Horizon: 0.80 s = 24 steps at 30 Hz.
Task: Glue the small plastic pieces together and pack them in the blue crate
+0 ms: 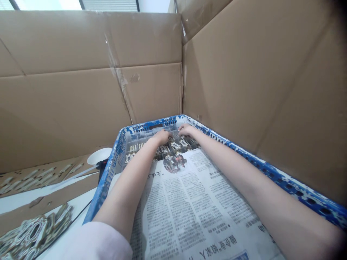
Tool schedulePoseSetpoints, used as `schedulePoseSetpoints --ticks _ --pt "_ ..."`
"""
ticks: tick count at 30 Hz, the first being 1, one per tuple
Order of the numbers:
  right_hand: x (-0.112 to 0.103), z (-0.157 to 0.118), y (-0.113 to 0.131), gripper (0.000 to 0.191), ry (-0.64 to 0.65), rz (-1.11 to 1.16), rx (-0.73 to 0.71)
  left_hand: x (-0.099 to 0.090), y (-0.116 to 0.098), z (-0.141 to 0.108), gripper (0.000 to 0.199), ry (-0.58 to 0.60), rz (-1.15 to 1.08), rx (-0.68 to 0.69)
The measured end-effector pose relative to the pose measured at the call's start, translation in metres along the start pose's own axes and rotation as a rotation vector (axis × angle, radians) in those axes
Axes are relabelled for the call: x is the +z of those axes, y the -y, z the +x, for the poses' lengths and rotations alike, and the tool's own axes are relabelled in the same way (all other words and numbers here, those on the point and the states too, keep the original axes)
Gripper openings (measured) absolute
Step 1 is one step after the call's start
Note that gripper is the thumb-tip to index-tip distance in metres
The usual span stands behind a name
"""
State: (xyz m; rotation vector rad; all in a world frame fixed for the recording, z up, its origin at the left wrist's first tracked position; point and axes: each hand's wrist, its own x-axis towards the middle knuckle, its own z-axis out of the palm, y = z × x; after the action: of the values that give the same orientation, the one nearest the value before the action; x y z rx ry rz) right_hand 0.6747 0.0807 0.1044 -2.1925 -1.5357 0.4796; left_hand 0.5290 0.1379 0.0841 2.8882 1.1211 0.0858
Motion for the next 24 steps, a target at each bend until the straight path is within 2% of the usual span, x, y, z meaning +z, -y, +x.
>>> schedulePoseSetpoints --ticks 8,13,18,24 --pt "0.019 0.02 -0.008 0.023 -0.151 0.039 -0.122 0.0 -0.002 -0.004 0.051 0.006 -0.028 -0.039" --pt "0.021 0.019 -0.009 0.017 -0.178 0.096 -0.101 0.001 -0.005 -0.008 0.046 -0.012 -0.086 -0.044" --pt "0.017 0.012 -0.01 0.021 -0.132 0.155 -0.034 0.0 -0.005 -0.009 0.041 -0.081 -0.179 -0.034" --pt "0.013 0.005 -0.002 0.026 -0.012 0.254 0.011 0.0 -0.018 0.0 0.036 -0.257 -0.375 0.007"
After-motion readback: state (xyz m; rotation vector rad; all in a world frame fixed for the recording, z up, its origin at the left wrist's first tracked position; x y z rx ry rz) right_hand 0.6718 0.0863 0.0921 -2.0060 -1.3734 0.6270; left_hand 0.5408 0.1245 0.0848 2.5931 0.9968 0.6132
